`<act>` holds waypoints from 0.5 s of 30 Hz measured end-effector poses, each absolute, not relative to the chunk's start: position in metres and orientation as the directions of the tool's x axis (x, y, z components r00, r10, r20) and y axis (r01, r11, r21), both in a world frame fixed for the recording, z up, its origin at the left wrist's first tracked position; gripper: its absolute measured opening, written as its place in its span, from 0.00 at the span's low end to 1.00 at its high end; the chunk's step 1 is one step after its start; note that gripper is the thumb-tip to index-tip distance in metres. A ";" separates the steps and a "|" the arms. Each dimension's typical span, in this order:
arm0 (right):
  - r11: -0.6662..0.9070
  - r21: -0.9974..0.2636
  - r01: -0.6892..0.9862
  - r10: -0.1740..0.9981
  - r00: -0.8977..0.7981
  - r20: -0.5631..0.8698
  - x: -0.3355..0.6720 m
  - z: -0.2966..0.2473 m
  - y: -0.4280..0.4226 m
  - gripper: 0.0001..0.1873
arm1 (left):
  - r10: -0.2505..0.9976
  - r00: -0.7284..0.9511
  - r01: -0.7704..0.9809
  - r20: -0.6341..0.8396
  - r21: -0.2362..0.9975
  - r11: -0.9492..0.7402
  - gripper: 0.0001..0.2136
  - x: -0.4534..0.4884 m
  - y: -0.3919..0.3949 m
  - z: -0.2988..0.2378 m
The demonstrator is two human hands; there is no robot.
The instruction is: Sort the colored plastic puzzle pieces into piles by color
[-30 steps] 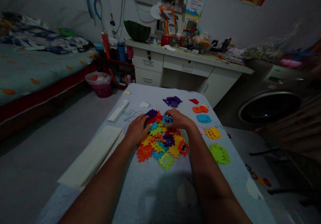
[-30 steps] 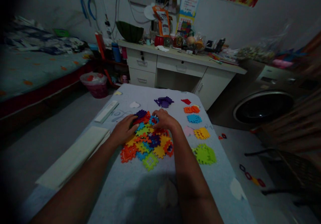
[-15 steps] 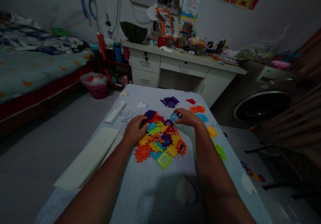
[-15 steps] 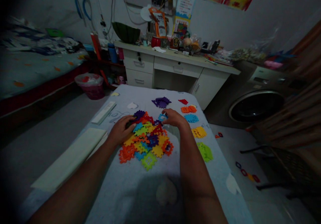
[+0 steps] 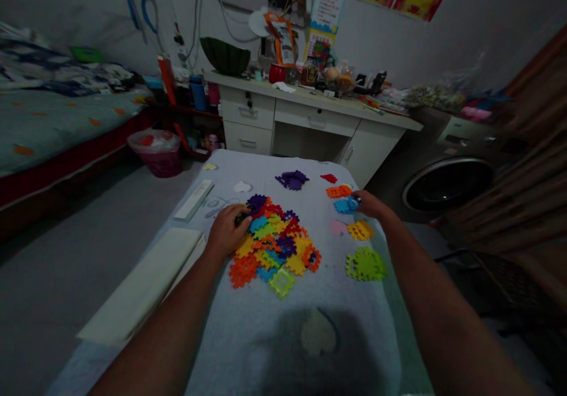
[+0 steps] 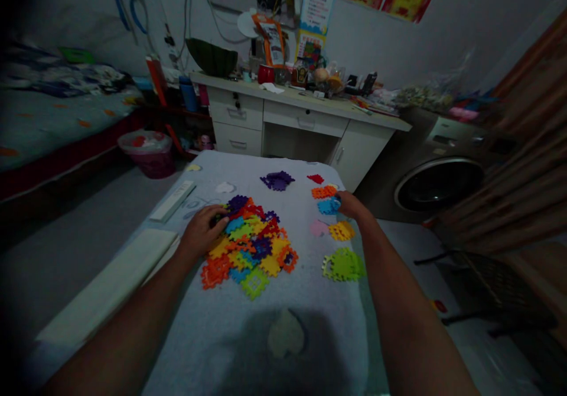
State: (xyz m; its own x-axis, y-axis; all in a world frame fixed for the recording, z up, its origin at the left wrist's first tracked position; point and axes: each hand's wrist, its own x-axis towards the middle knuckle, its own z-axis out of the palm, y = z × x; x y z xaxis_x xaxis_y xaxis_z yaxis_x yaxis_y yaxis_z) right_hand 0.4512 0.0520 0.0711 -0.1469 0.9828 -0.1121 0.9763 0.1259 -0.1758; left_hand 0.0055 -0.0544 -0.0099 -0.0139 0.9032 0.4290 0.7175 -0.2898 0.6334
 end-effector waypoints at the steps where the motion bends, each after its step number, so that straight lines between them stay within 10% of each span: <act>1: 0.115 -0.184 0.976 0.984 -0.137 -0.115 0.456 0.067 0.054 0.22 | 0.900 -0.014 0.731 0.436 0.619 -0.288 0.15 0.005 -0.054 -0.011; 15: 0.005 -0.305 0.952 1.000 -0.013 -0.024 0.458 0.058 0.047 0.30 | 0.914 0.012 0.735 0.405 0.617 -0.282 0.16 0.005 -0.055 -0.009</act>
State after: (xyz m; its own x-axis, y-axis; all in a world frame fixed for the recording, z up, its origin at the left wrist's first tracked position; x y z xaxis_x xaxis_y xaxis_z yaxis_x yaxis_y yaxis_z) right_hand 0.4578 0.0474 0.0581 -0.0128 0.9996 -0.0244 0.9524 0.0047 -0.3048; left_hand 0.0052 -0.0548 -0.0092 0.0115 0.9143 0.4050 0.7346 -0.2825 0.6169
